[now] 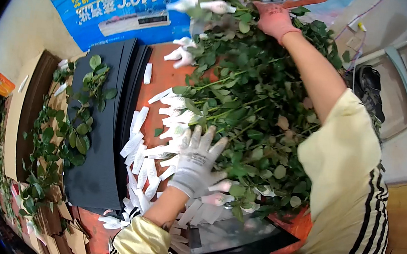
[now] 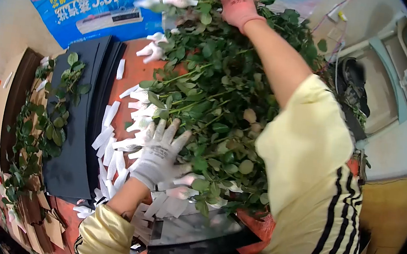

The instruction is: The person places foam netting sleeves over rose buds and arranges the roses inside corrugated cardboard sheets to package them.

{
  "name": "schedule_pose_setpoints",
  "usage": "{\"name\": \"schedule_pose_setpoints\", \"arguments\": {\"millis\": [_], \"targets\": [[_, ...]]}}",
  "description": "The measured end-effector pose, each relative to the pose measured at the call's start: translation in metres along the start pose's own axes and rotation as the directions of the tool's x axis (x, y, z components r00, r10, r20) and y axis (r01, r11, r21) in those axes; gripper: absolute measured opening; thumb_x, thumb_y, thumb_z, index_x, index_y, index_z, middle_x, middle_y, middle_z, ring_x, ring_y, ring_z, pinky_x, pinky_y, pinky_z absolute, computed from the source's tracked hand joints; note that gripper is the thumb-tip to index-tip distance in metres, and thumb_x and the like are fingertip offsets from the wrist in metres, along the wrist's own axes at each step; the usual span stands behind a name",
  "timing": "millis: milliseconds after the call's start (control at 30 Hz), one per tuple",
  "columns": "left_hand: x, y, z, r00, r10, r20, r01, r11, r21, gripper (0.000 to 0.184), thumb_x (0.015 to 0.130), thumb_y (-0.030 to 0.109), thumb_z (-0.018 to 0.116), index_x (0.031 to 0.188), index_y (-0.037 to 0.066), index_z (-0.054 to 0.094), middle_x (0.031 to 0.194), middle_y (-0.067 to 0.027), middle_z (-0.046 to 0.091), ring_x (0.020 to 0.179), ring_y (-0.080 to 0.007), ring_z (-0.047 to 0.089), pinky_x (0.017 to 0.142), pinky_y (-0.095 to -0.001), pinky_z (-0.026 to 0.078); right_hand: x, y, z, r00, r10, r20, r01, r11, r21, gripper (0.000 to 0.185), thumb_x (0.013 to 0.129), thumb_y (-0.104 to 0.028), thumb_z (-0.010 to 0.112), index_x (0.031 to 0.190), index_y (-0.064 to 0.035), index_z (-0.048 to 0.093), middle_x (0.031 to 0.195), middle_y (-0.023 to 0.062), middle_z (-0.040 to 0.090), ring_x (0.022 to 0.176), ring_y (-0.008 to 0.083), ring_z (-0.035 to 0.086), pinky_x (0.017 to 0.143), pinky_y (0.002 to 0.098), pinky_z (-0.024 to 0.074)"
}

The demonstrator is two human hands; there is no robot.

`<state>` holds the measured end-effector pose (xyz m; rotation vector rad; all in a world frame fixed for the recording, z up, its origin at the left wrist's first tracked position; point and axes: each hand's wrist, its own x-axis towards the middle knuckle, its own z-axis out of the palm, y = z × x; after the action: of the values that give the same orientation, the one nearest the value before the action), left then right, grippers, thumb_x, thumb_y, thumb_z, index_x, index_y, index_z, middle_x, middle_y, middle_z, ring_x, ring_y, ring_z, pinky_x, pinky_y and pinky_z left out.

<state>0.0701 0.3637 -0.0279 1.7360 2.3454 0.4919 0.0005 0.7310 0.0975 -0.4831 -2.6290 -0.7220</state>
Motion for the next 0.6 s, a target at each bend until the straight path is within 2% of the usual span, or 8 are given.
{"name": "schedule_pose_setpoints", "arguments": {"millis": [67, 133, 200, 233, 333, 433, 533, 600], "targets": [[0.008, -0.007, 0.002, 1.0, -0.014, -0.013, 0.014, 0.999, 0.052, 0.082, 0.063, 0.051, 0.068, 0.134, 0.02, 0.04, 0.141, -0.0158, 0.03, 0.131, -0.0386, 0.022, 0.109, -0.052, 0.01, -0.018, 0.025, -0.043, 0.998, 0.06, -0.017, -0.059, 0.998, 0.037, 0.043, 0.078, -0.024, 0.06, 0.12, -0.0152, 0.053, 0.098, 0.0136, 0.063, 0.091, 0.0292, 0.061, 0.077, 0.0395, 0.0496], [0.011, -0.011, -0.002, 1.0, 0.002, 0.003, -0.003, 0.997, 0.08, 0.083, 0.062, 0.051, 0.069, 0.133, 0.019, 0.04, 0.141, -0.016, 0.031, 0.131, -0.0393, 0.023, 0.108, -0.0523, 0.012, -0.055, 0.038, -0.079, 0.943, -0.113, -0.313, 0.139, 0.988, 0.061, 0.047, 0.08, -0.025, 0.057, 0.125, -0.0158, 0.05, 0.107, 0.0107, 0.06, 0.095, 0.0284, 0.057, 0.081, 0.0387, 0.0461], [0.005, -0.01, -0.014, 0.999, 0.019, 0.026, -0.02, 0.997, 0.069, 0.082, 0.065, 0.046, 0.069, 0.135, 0.017, 0.038, 0.141, -0.0198, 0.029, 0.129, -0.0447, 0.023, 0.106, -0.053, 0.018, -0.095, 0.026, -0.095, 0.965, -0.261, -0.023, 0.259, 0.963, -0.071, 0.044, 0.077, -0.029, 0.058, 0.119, -0.0161, 0.054, 0.098, 0.0086, 0.06, 0.093, 0.0259, 0.057, 0.081, 0.0376, 0.046], [-0.002, -0.009, -0.01, 0.999, 0.025, -0.04, -0.022, 0.996, 0.081, 0.079, 0.065, 0.044, 0.068, 0.133, 0.016, 0.04, 0.139, -0.0202, 0.032, 0.127, -0.0438, 0.026, 0.106, -0.0532, 0.018, -0.116, -0.006, -0.127, 0.987, -0.156, 0.026, 0.156, 0.988, 0.0, 0.038, 0.074, -0.026, 0.057, 0.11, -0.0156, 0.057, 0.089, 0.0059, 0.059, 0.09, 0.0222, 0.057, 0.076, 0.0348, 0.0467], [-0.029, -0.003, -0.007, 0.989, 0.071, -0.131, -0.067, 0.997, 0.033, 0.071, 0.068, 0.04, 0.065, 0.13, 0.013, 0.043, 0.132, -0.0229, 0.039, 0.124, -0.0438, 0.031, 0.104, -0.055, 0.019, -0.16, -0.069, -0.096, 0.914, -0.242, 0.326, 0.213, 0.969, 0.123, 0.028, 0.071, -0.019, 0.052, 0.097, -0.0088, 0.054, 0.088, 0.0097, 0.06, 0.084, 0.0226, 0.06, 0.07, 0.0341, 0.0473], [-0.06, 0.001, -0.026, 0.992, 0.032, 0.126, -0.003, 0.975, -0.222, 0.063, 0.073, 0.036, 0.063, 0.127, 0.009, 0.046, 0.13, -0.0246, 0.04, 0.119, -0.0419, 0.04, 0.1, -0.0466, 0.031, -0.175, -0.112, -0.069, 0.556, -0.363, 0.748, 0.232, 0.931, 0.28, 0.083, 0.071, -0.043, 0.059, 0.14, -0.0081, 0.028, 0.138, 0.0202, 0.034, 0.125, 0.0373, 0.037, 0.1, 0.0518, 0.028], [-0.071, 0.018, -0.067, 0.957, 0.068, 0.281, -0.003, 0.974, -0.226, 0.053, 0.079, 0.028, 0.062, 0.124, 0.003, 0.049, 0.123, -0.0247, 0.047, 0.111, -0.0331, 0.051, 0.091, -0.0364, 0.042, -0.183, -0.115, -0.078, 0.66, -0.324, 0.678, 0.182, 0.944, 0.274, 0.072, 0.07, -0.04, 0.06, 0.133, -0.0126, 0.04, 0.13, 0.0165, 0.044, 0.119, 0.0356, 0.043, 0.095, 0.0547, 0.0315], [-0.08, -0.005, -0.066, 0.952, -0.117, 0.284, 0.242, 0.855, -0.459, 0.049, 0.08, 0.021, 0.062, 0.121, -0.001, 0.049, 0.115, -0.0222, 0.053, 0.108, -0.0282, 0.053, 0.089, -0.0372, 0.043, -0.189, -0.107, -0.098, 0.646, -0.349, 0.679, 0.183, 0.934, 0.306, 0.064, 0.072, -0.033, 0.056, 0.13, -0.0102, 0.043, 0.125, 0.0168, 0.046, 0.115, 0.0361, 0.044, 0.093, 0.0515, 0.0324]]}}
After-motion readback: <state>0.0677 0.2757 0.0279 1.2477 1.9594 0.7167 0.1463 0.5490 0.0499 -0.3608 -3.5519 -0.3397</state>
